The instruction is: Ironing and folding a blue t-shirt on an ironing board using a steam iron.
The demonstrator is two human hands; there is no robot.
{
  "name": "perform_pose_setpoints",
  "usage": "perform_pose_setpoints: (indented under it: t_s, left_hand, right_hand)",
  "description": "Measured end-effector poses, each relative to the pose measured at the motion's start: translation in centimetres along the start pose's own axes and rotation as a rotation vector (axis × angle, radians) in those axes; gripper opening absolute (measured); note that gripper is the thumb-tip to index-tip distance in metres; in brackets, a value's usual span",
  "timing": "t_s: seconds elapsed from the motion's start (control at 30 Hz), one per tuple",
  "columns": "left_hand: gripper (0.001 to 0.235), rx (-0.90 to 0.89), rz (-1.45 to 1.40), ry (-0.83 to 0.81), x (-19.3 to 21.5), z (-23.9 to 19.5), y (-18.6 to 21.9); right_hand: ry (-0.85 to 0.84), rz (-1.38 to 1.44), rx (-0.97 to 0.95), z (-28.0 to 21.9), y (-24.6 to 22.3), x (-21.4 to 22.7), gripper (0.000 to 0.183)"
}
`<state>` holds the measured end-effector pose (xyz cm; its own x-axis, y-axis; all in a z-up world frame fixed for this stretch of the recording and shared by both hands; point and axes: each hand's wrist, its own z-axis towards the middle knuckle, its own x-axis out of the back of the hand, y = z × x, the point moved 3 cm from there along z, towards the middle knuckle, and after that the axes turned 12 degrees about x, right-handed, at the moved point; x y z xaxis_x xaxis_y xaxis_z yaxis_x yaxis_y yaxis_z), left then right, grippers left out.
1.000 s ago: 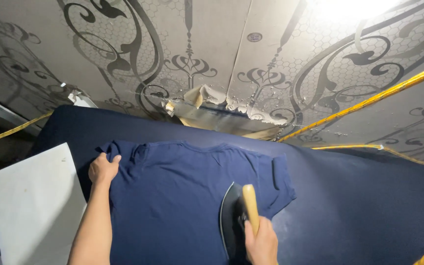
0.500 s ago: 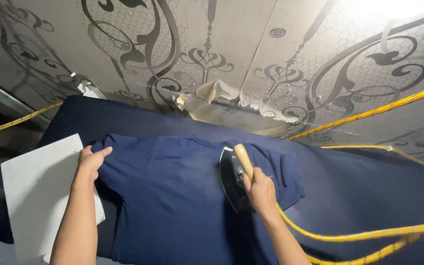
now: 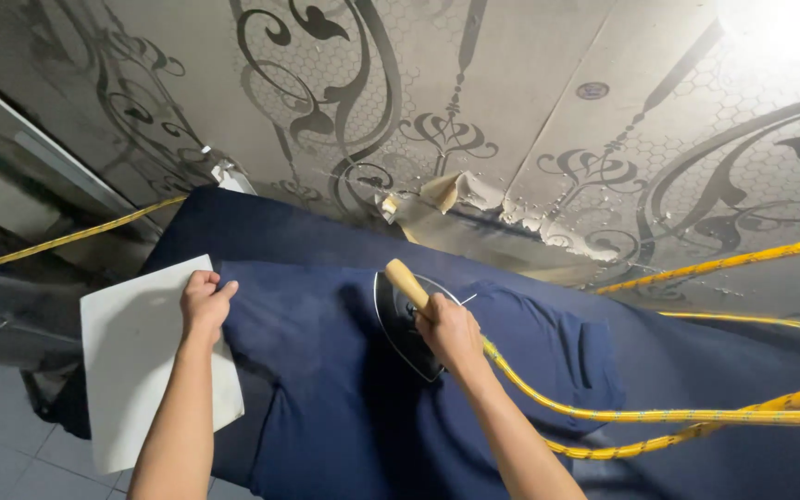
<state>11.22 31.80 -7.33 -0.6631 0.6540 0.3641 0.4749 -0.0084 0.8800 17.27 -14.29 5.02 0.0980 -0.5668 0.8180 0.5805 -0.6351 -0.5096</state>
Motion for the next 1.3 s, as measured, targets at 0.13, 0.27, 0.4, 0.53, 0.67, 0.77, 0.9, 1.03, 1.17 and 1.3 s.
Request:
perform_pose_setpoints:
  t_s: [0.13,0.27,0.4,0.53,0.67,0.77,0.9,1.03,1.17,1.3]
  left_hand:
    - [0.035,0.027,-0.023,-0.002,0.1,-1.2,1.4]
    - [0.033,0.039,0.111,0.023,0.9,-1.5,0.0]
    - [0.048,0.112,0.051,-0.046,-0.2,2.4,-1.9]
    - [0.063,0.331,0.174,-0.151,1.2,2.2,-1.7]
    - [0.056,0.137,0.085,-0.099,2.5,-2.1,-1.2]
    - [0.05,-0.016,0.142,-0.075,2.1,-1.8,1.8]
    - [0.068,0.278,0.381,-0.32,2.4,-3.1,-0.4]
    - [0.074,0.143,0.415,-0.365,2.1,-2.6,-1.7]
    - [0.071,0.313,0.388,-0.324,4.2,-6.9,0.4]
    - [0.073,-0.05,0.602,-0.046,3.0,-3.5,-1.2]
  right_hand:
    - [-0.081,0.024,0.246,1.8,-2.5,-1.0,0.032]
    - [-0.03,-0.024,0.122,3.6,-4.2,-4.0,0.03]
    - [-0.024,-0.025,0.211,7.0,-3.7,-3.6,0.032]
    - [0.002,-0.004,0.208,3.2,-1.9,0.2,0.03]
    - [0.045,-0.08,-0.158,-5.3,3.5,4.1,0.029]
    - [0.053,-0.043,-0.138,-9.4,4.5,6.3,0.029]
    - [-0.109,0.105,-0.293,-13.0,2.7,6.2,0.021]
    - [0.018,-0.074,-0.131,-8.8,2.5,4.8,0.032]
    - [-0.068,-0.201,-0.093,-4.8,0.1,4.3,0.05]
    - [-0.067,-0.387,-0.137,-4.1,-0.6,3.2,0.048]
